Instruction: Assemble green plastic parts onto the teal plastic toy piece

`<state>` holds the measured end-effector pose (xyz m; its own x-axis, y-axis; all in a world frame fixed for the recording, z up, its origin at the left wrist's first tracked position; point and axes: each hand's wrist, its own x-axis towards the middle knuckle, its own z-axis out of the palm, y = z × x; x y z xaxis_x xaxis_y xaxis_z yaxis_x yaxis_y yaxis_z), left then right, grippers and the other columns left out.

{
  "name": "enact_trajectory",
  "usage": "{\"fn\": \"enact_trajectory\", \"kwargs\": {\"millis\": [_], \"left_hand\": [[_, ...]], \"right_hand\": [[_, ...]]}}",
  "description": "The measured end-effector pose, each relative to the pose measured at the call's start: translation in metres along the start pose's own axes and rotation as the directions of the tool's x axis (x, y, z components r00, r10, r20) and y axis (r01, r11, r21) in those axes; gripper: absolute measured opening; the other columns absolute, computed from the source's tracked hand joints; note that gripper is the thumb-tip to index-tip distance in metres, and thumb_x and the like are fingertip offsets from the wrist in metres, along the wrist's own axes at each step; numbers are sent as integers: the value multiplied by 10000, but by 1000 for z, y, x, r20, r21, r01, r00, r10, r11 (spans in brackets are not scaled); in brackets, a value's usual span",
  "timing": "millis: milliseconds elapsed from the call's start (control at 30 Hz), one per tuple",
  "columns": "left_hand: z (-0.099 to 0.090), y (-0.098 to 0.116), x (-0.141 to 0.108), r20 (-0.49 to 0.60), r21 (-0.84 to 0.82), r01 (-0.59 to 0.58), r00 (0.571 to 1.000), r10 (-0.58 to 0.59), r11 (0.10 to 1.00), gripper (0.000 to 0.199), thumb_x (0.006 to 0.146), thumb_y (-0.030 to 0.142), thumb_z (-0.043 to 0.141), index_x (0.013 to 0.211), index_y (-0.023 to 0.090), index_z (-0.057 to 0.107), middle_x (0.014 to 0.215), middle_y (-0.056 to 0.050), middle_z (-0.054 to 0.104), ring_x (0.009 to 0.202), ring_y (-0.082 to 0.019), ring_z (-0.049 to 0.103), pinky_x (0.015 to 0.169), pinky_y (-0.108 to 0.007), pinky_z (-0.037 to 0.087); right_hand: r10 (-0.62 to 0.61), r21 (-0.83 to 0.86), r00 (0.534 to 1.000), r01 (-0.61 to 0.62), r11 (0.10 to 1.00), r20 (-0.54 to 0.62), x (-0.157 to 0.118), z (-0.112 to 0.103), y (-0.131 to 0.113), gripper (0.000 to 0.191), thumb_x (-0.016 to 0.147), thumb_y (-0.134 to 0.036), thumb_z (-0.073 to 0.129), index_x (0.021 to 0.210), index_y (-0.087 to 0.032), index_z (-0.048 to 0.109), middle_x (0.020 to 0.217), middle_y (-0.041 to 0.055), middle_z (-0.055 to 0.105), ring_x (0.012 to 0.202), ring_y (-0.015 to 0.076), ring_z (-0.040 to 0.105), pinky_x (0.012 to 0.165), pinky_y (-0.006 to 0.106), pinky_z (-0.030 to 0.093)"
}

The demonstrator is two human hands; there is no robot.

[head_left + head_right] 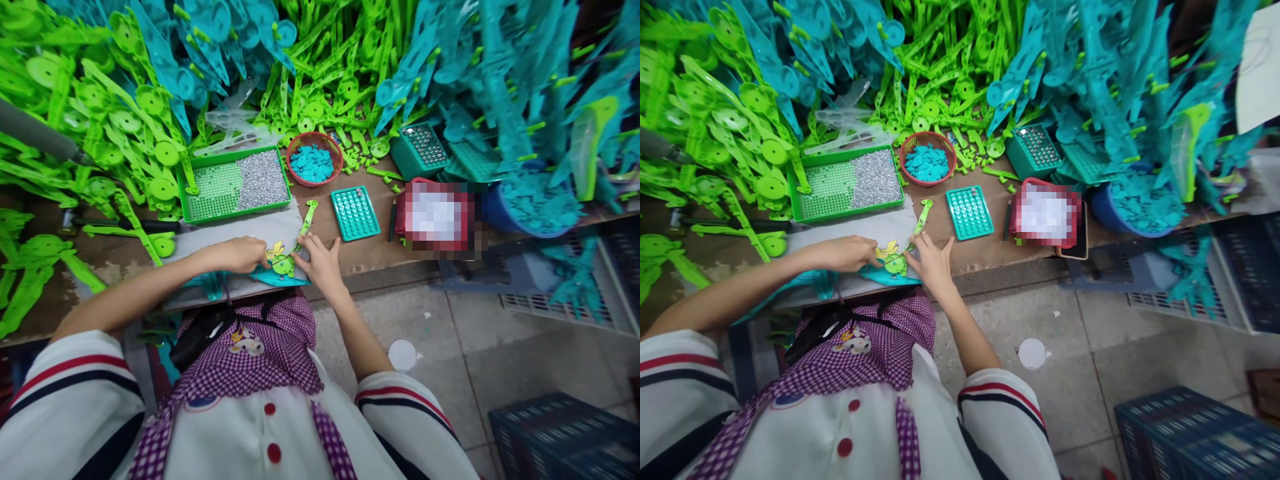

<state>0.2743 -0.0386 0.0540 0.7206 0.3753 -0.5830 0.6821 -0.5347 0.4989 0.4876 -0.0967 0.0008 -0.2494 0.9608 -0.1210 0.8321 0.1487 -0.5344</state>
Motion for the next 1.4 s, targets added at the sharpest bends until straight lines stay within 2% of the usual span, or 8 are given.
{"fn": "enact_trajectory", "kwargs": {"millis": [133, 233, 367, 633, 900, 1167, 1267, 1400], "left_hand": [[-8, -11, 11, 124, -191, 42, 992, -19, 981, 456, 732, 82, 501, 1043, 281, 768, 855, 12, 759, 654, -115, 539, 680, -205, 412], [-6, -17, 11, 124, -290, 79, 991, -44, 954, 448, 706, 95, 508, 1024, 265, 775, 863, 11, 774, 630, -113, 545, 655, -202, 413], [-3, -24, 12, 100, -369, 45, 995, -9, 928, 410, 696, 122, 529, 972, 284, 786, 822, 26, 771, 624, -101, 534, 628, -182, 397], [-6, -33, 31, 252, -476, 67, 966, 64, 877, 361, 622, 121, 568, 871, 245, 799, 647, 45, 715, 553, -86, 499, 522, -163, 355], [-4, -29, 40, 273, -453, 135, 962, -7, 881, 333, 540, 66, 583, 725, 243, 796, 517, 49, 650, 479, -83, 433, 468, -182, 318], [-14, -20, 41, 400, -436, 288, 911, -103, 853, 294, 526, 58, 625, 700, 217, 801, 518, 8, 622, 514, -120, 436, 543, -235, 371], [-14, -14, 40, 353, -365, 272, 925, -138, 890, 296, 553, 53, 628, 720, 225, 802, 536, 8, 638, 540, -128, 460, 580, -240, 379], [-9, -8, 33, 163, -201, 224, 967, -193, 953, 252, 616, 92, 672, 742, 267, 802, 582, 6, 665, 558, -130, 483, 603, -238, 360]], "right_hand": [[10, 13, 1000, -10, 1000, 1, 0, -1, -1, 298, 964, -349, 423, 1168, -217, 595, 1293, 130, 641, 1310, 322, 530, 1055, 832, 102], [10, 17, 1000, -10, 1000, 4, 0, -2, 0, 293, 958, -350, 449, 1177, -221, 596, 1298, 134, 638, 1306, 328, 534, 1047, 841, 90], [2, 6, 1000, -2, 1000, 2, 0, -3, 0, 297, 954, -354, 458, 1186, -230, 596, 1289, 126, 642, 1288, 329, 550, 1043, 847, 98], [28, 29, 1000, -28, 999, 13, 1, -4, -3, 294, 967, -347, 423, 1175, -237, 599, 1287, 115, 645, 1286, 310, 555, 1053, 840, 74], [15, 27, 1000, -15, 1000, -2, 1, -3, -1, 300, 969, -362, 408, 1165, -238, 598, 1281, 123, 647, 1255, 312, 574, 1052, 838, 75], [11, 27, 1000, -10, 1000, -6, 0, -2, -1, 303, 970, -360, 408, 1183, -255, 596, 1279, 112, 646, 1260, 311, 570, 1060, 834, 57], [22, 41, 1000, -22, 999, 1, 1, -3, -2, 305, 967, -362, 419, 1186, -253, 601, 1283, 115, 646, 1264, 310, 568, 1061, 833, 46], [20, 41, 1000, -20, 999, 1, 0, -3, -2, 308, 969, -357, 414, 1180, -248, 609, 1297, 111, 646, 1296, 309, 546, 1064, 828, 21]]}}
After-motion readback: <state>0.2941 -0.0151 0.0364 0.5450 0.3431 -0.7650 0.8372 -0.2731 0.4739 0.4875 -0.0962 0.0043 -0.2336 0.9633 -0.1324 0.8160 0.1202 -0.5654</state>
